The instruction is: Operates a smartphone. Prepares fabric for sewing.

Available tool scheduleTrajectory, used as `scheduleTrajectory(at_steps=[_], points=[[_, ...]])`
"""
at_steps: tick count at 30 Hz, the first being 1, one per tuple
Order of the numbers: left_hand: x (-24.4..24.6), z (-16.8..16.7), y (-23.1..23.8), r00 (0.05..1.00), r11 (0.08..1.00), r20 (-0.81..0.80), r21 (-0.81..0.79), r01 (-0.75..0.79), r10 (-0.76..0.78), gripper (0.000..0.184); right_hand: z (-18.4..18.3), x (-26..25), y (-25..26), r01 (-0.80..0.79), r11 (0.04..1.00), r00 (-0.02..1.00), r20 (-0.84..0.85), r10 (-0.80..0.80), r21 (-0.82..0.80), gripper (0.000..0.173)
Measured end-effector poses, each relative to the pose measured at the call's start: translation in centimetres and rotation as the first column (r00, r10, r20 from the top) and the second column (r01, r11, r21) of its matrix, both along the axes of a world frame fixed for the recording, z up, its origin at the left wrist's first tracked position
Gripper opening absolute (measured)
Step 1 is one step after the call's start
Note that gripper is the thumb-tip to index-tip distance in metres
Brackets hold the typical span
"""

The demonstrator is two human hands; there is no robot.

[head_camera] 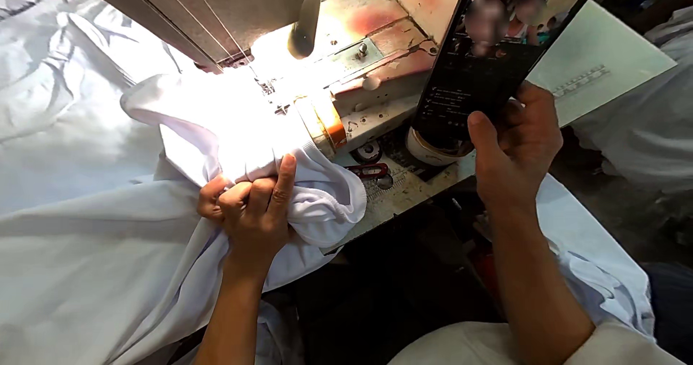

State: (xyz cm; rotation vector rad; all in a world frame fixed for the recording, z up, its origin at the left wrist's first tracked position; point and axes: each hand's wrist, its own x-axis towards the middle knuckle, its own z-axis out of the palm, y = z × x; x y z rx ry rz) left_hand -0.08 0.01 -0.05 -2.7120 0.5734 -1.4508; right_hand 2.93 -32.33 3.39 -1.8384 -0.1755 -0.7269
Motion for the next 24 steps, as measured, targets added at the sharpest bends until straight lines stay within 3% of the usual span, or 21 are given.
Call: scheduleTrajectory(at_steps=[5, 14, 24], points=[[0.05, 0.00, 0.00, 1.000, 1.000, 0.000, -0.001, 0.001, -0.001, 0.039, -0.06, -0.16, -0.41, -0.057, 0.998, 0.998, 0.001, 0.057, 0.009, 0.044], [-0.08, 0.21, -0.12, 1.000, 1.000, -0.017, -0.011, 0.008, -0.008, 0.040, -0.07, 0.10, -0.20, -0.191, 0.975, 0.981, 0.050, 0.187, 0.113, 0.069], [0.06, 0.06, -0.08, 1.000, 1.000, 0.000, -0.003, 0.004, -0.004, 0.039, -0.16, 0.00, -0.32, -0.179, 0.983, 0.983, -0.025, 0.180, 0.029, 0.068]])
